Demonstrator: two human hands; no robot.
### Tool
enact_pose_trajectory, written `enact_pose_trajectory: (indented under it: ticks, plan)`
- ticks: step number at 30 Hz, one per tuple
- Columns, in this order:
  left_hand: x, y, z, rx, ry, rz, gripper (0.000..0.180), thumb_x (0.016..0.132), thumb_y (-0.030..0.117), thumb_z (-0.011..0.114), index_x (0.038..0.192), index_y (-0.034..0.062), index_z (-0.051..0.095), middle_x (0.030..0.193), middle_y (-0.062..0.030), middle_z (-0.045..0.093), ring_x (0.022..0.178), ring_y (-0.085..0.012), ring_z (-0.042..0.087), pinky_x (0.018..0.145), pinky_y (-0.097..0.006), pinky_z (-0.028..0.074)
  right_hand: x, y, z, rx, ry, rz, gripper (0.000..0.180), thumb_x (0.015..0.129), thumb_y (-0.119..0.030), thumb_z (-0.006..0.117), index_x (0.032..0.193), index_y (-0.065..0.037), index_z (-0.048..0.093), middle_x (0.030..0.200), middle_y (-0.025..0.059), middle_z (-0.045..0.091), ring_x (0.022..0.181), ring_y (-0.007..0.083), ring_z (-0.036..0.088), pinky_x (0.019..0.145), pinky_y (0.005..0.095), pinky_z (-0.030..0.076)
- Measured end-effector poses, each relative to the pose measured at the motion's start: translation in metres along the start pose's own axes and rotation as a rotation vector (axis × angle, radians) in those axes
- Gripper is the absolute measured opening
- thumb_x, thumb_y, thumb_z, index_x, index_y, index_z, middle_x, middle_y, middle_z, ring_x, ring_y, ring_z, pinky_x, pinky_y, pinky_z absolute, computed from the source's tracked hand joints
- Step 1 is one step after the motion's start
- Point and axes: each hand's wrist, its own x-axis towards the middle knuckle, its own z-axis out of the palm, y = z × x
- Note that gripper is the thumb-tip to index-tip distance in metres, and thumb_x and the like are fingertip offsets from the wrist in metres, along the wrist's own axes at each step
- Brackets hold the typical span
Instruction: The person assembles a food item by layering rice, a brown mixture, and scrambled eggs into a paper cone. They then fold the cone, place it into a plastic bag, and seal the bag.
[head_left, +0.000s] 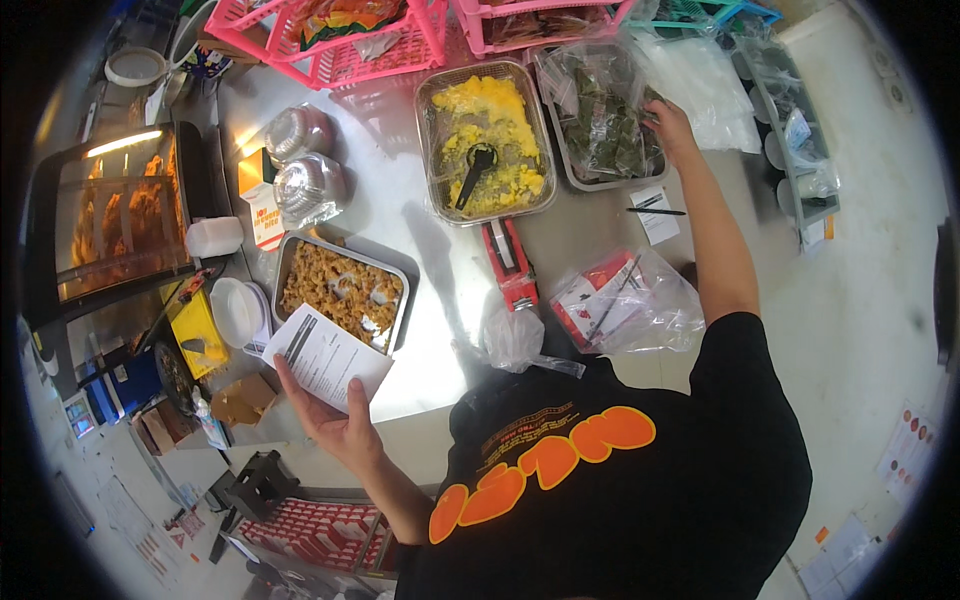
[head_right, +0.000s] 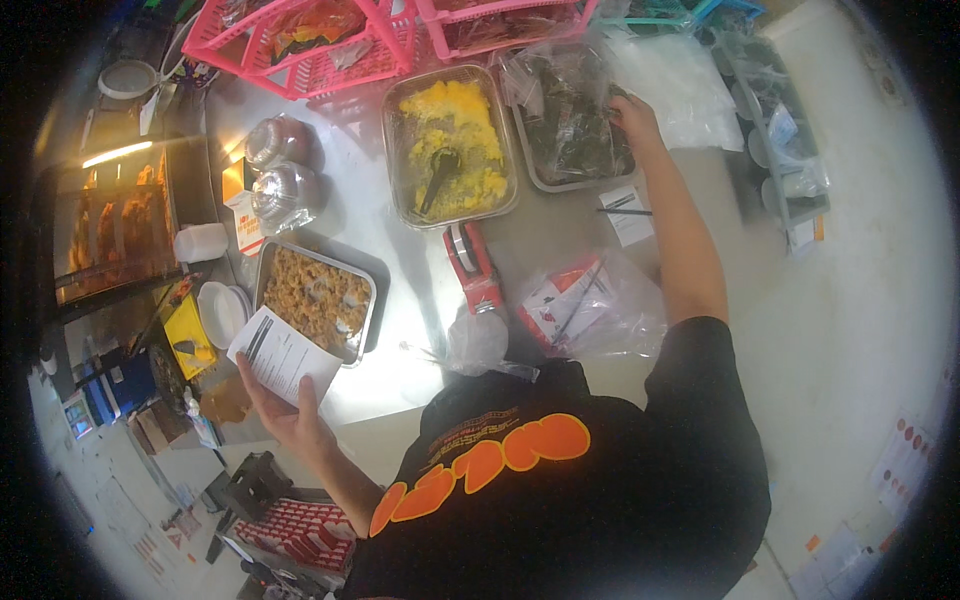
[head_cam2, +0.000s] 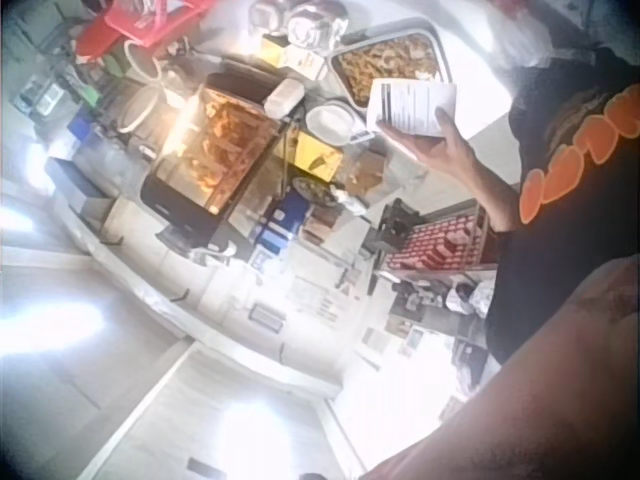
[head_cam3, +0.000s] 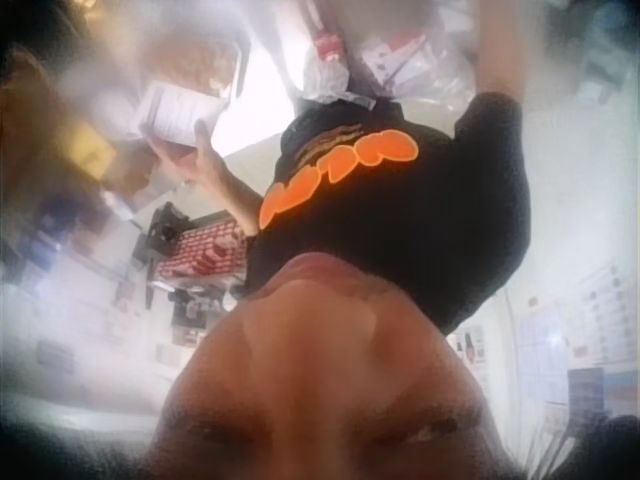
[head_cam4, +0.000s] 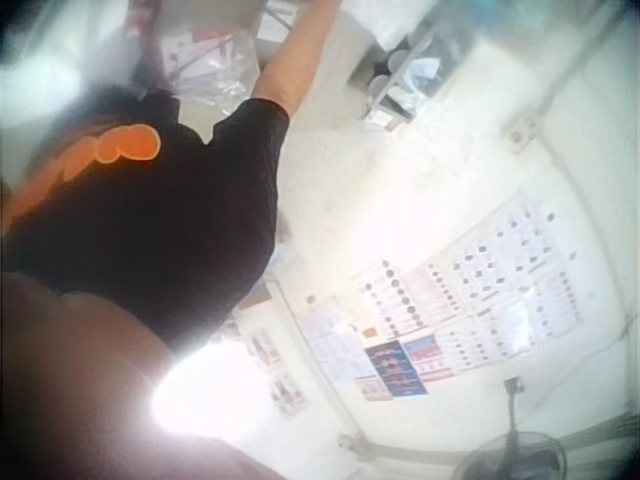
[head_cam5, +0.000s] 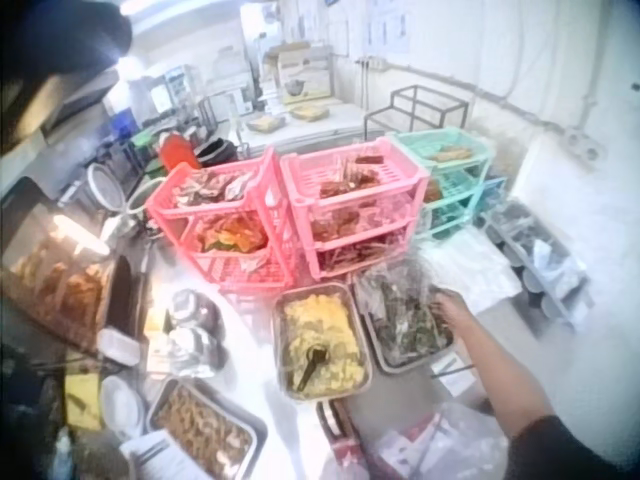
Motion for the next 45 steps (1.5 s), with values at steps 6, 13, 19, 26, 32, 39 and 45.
enact_pose_trajectory:
  ticks: [6, 13, 19, 26, 32, 39, 45]
  plan:
    - [-0.009, 0.001, -0.004, -0.074, 0.008, -0.017, 0.082, 0.072, -0.012, 0.057, 0.147, 0.0029, 0.028, 0.143, -0.0180, 0.039, 0.127, -0.0257, 0.044, 0.107, -0.037, 0.033, 0.009, 0.016, 0.008, -0.592, 0.053, -0.074, 0.035, 0.079, -0.023, 0.065, 0.104, 0.001, 0.062, 0.105, 0.0196, 0.064, 0.096, 0.0256, 0.062, 0.084, 0.0341, 0.048]
    - [-0.021, 0.004, -0.023, -0.079, 0.047, -0.015, 0.082, 0.071, -0.014, 0.056, 0.147, 0.0024, 0.028, 0.144, -0.0171, 0.037, 0.129, -0.0252, 0.042, 0.108, -0.037, 0.031, 0.016, 0.038, 0.033, -1.112, 0.027, -0.208, 0.039, 0.080, -0.026, 0.063, 0.112, -0.003, 0.063, 0.116, 0.0221, 0.062, 0.109, 0.0355, 0.059, 0.095, 0.0444, 0.046]
    - [-0.030, -0.001, -0.039, -0.100, 0.068, -0.012, 0.082, 0.071, -0.015, 0.055, 0.147, 0.0009, 0.028, 0.144, -0.0177, 0.037, 0.129, -0.0251, 0.042, 0.108, -0.036, 0.032, 0.014, -0.003, 0.023, -1.327, -0.020, -0.207, 0.042, 0.081, -0.033, 0.066, 0.114, -0.006, 0.065, 0.109, 0.0195, 0.065, 0.106, 0.0327, 0.060, 0.088, 0.0424, 0.048]
    - [-0.027, -0.007, -0.040, -0.111, 0.013, 0.025, 0.081, 0.072, -0.015, 0.054, 0.146, 0.0003, 0.027, 0.145, -0.0180, 0.036, 0.129, -0.0250, 0.041, 0.108, -0.036, 0.032, -0.009, -0.037, 0.004, -0.920, -0.033, -0.249, 0.042, 0.086, -0.041, 0.064, 0.103, -0.004, 0.068, 0.097, 0.0159, 0.068, 0.087, 0.0273, 0.066, 0.077, 0.0365, 0.049]
    - [-0.030, -0.010, -0.039, -0.118, 0.039, -0.003, 0.080, 0.072, -0.015, 0.054, 0.146, 0.0007, 0.028, 0.145, -0.0180, 0.035, 0.129, -0.0254, 0.042, 0.107, -0.036, 0.033, -0.001, -0.004, -0.002, -0.081, 0.402, 0.111, 0.056, 0.090, -0.044, 0.055, 0.118, 0.004, 0.058, 0.108, 0.0243, 0.064, 0.095, 0.0353, 0.064, 0.086, 0.0405, 0.048]
    - [-0.043, -0.018, -0.035, -0.129, 0.062, -0.072, 0.079, 0.074, -0.012, 0.057, 0.147, 0.0016, 0.027, 0.143, -0.0176, 0.037, 0.126, -0.0246, 0.045, 0.104, -0.036, 0.037, -0.021, 0.044, 0.005, -1.035, 0.167, -0.290, 0.048, 0.090, -0.038, 0.053, 0.116, 0.001, 0.062, 0.127, 0.0266, 0.054, 0.115, 0.0406, 0.054, 0.097, 0.0425, 0.044]
    - [-0.039, -0.007, -0.022, -0.130, 0.040, -0.075, 0.080, 0.077, -0.008, 0.061, 0.148, 0.0016, 0.024, 0.142, -0.0183, 0.038, 0.122, -0.0242, 0.048, 0.101, -0.036, 0.040, 0.015, 0.044, 0.034, -1.112, 0.052, -0.072, 0.049, 0.083, -0.041, 0.065, 0.115, -0.005, 0.064, 0.123, 0.0192, 0.059, 0.112, 0.0373, 0.056, 0.095, 0.0430, 0.045]
